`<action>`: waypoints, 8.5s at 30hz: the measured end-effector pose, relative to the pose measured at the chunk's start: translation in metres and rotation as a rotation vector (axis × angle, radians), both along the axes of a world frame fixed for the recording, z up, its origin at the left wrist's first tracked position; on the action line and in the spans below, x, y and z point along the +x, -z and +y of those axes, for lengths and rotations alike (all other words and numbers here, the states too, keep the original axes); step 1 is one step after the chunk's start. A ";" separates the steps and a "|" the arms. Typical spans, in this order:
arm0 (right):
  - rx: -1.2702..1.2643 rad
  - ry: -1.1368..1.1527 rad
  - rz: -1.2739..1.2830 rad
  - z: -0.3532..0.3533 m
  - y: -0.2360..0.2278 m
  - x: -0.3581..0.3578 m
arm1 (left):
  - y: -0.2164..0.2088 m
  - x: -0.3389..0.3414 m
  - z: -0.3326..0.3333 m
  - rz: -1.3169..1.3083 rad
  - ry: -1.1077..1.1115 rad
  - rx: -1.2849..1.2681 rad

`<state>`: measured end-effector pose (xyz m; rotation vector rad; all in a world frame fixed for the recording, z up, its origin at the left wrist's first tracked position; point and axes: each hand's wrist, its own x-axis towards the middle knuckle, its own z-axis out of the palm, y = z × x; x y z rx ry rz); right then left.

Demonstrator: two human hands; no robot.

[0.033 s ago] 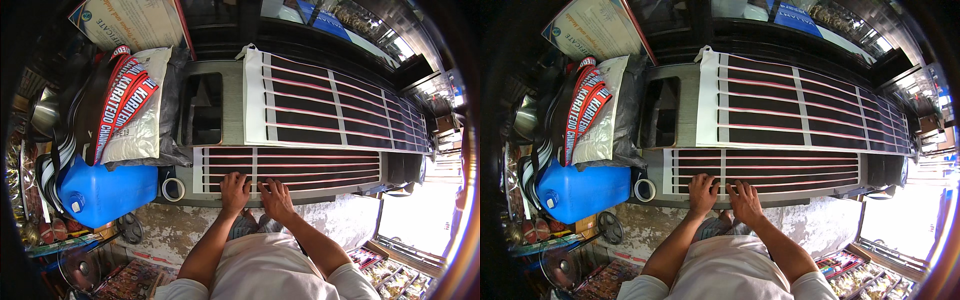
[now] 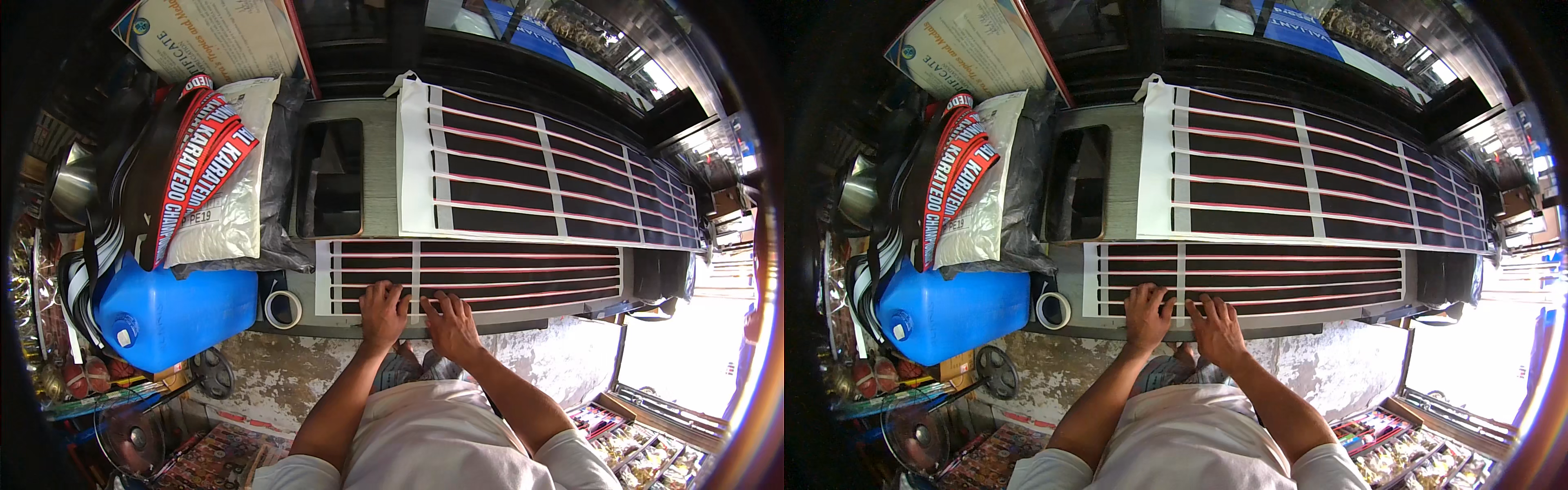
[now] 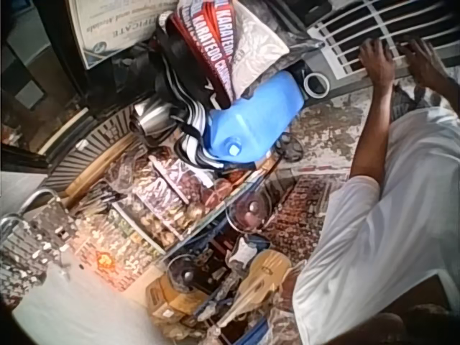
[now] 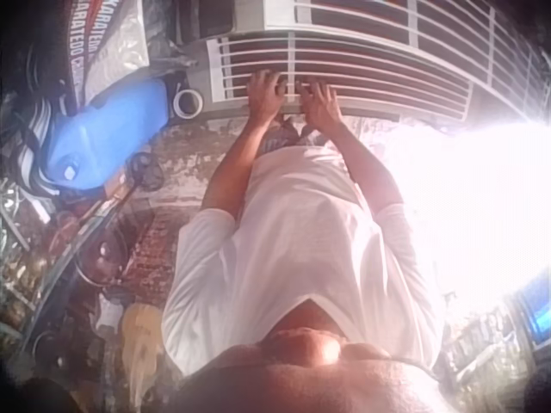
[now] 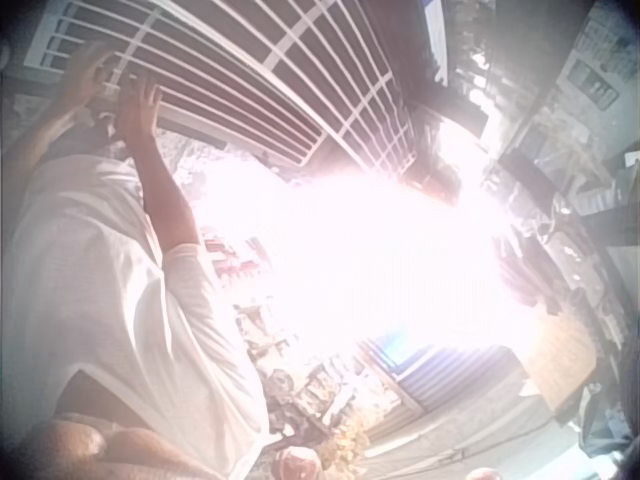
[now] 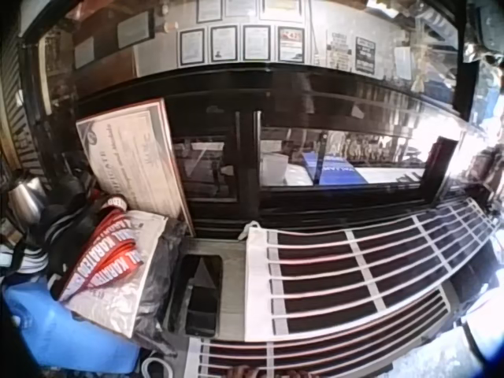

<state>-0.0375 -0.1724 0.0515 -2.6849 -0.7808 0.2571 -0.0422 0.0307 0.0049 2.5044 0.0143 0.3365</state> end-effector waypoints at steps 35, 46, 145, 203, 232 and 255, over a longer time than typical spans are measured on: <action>0.170 0.083 -0.070 0.013 0.009 0.028 | 0.001 0.009 0.001 -0.018 -0.011 0.001; 0.150 0.095 -0.069 0.014 0.001 0.026 | 0.010 0.007 0.006 -0.045 0.016 -0.038; 0.193 0.631 0.043 -0.179 0.029 -0.067 | 0.003 -0.021 0.093 0.097 -0.077 0.201; 0.080 1.040 -0.211 -0.627 0.084 0.167 | -0.020 0.057 0.047 0.907 -0.551 0.184; -0.044 1.060 -0.320 -0.601 0.069 0.155 | 0.002 0.034 0.030 0.601 -0.594 0.235; 0.554 0.141 0.072 -0.028 0.007 0.068 | -0.013 0.018 0.011 0.023 -0.016 0.158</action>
